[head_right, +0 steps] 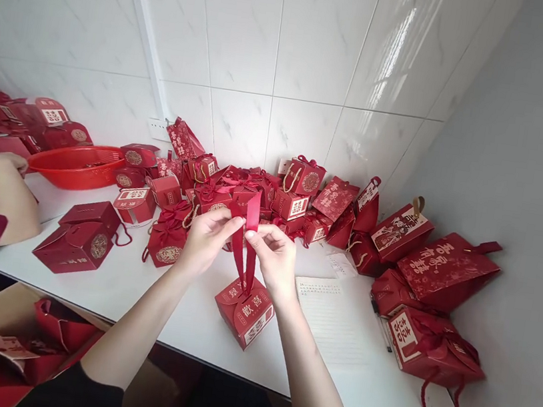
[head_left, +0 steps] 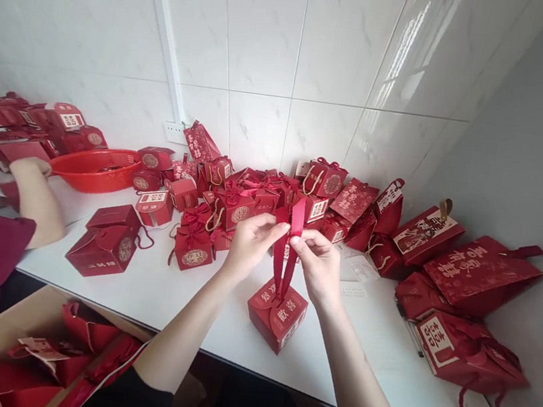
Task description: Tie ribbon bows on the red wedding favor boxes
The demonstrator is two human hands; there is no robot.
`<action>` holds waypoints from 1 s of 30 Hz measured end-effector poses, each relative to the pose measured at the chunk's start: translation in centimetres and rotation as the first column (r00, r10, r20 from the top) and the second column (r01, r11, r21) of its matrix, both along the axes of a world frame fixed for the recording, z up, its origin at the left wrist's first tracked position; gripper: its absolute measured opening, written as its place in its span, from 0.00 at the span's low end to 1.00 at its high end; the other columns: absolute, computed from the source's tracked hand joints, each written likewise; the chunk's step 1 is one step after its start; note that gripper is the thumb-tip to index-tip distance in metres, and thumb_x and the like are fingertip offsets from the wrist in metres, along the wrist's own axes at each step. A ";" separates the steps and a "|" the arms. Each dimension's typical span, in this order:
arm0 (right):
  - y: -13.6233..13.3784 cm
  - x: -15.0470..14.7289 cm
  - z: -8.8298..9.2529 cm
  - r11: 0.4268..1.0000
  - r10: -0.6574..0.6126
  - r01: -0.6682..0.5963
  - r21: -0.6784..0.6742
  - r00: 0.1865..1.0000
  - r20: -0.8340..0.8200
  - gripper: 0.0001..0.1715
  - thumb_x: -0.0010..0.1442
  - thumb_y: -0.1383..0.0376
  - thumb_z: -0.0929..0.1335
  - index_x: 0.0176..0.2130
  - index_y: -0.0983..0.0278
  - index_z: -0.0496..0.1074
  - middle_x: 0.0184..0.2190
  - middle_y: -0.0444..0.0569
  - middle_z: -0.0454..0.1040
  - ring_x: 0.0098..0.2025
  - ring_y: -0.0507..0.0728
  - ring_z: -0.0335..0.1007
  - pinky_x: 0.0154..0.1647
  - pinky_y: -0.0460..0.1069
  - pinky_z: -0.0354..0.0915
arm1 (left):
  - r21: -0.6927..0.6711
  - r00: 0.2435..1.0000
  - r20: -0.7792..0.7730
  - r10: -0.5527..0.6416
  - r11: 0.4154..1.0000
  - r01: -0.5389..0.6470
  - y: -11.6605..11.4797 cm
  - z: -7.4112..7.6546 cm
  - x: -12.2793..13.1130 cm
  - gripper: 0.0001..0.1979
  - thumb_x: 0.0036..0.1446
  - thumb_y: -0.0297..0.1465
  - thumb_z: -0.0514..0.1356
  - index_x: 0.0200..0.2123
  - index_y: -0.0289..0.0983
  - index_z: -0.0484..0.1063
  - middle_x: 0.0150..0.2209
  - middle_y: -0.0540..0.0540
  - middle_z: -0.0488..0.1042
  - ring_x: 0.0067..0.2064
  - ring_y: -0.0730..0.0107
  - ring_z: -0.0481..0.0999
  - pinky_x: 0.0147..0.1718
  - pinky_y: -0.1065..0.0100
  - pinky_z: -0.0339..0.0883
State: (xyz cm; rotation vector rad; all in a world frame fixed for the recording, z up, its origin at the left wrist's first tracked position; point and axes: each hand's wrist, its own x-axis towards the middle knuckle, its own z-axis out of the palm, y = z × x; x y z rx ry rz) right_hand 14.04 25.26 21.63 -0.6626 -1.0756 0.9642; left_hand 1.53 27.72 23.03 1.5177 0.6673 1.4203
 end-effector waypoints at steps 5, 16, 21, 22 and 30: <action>-0.2 0.4 0.7 0.998 0.053 -0.053 0.020 0.998 0.015 0.15 0.41 0.56 0.77 0.24 0.62 0.73 0.18 0.39 0.70 0.21 0.48 0.62 0.27 0.46 0.64 | 0.027 1.000 -0.008 -0.006 1.000 0.006 0.0 0.2 -0.2 0.16 0.53 0.40 0.64 0.23 0.34 0.67 0.20 0.54 0.61 0.23 0.79 0.61 0.20 0.77 0.56; -4.1 6.2 -3.5 0.852 0.515 -0.466 -0.238 0.828 0.223 0.30 0.49 0.41 0.68 0.22 0.65 0.70 0.11 0.38 0.60 0.08 0.47 0.54 0.10 0.44 0.50 | -0.193 0.976 0.003 -0.216 0.958 0.213 0.5 -1.2 -4.5 0.19 0.52 0.45 0.62 0.24 0.36 0.64 0.18 0.55 0.60 0.18 0.80 0.56 0.19 0.74 0.51; -6.5 6.0 -7.5 0.828 0.373 0.013 -0.561 0.733 0.568 0.31 0.59 0.41 0.59 0.29 0.64 0.68 0.17 0.41 0.65 0.18 0.51 0.66 0.23 0.48 0.60 | -0.207 0.710 -0.696 -0.107 0.977 -0.056 1.1 -4.6 -8.4 0.24 0.56 0.51 0.51 0.28 0.36 0.71 0.29 0.45 0.72 0.30 0.66 0.70 0.30 0.69 0.60; -6.6 5.5 -8.2 0.838 0.315 0.109 -0.534 0.704 0.637 0.29 0.58 0.41 0.59 0.29 0.63 0.67 0.19 0.43 0.67 0.22 0.53 0.67 0.27 0.49 0.61 | -0.157 0.612 -0.788 -0.073 0.984 -0.085 0.9 -5.1 -8.5 0.22 0.55 0.50 0.53 0.30 0.36 0.72 0.33 0.45 0.73 0.34 0.64 0.71 0.33 0.68 0.61; -6.3 3.7 -10.7 0.831 0.356 0.044 -0.554 0.724 0.591 0.27 0.54 0.43 0.64 0.23 0.62 0.64 0.22 0.44 0.67 0.26 0.53 0.62 0.31 0.49 0.58 | -0.465 0.442 -0.755 -0.485 0.871 0.161 -1.8 -8.0 -7.8 0.25 0.55 0.53 0.53 0.21 0.36 0.59 0.20 0.53 0.58 0.23 0.73 0.59 0.23 0.71 0.50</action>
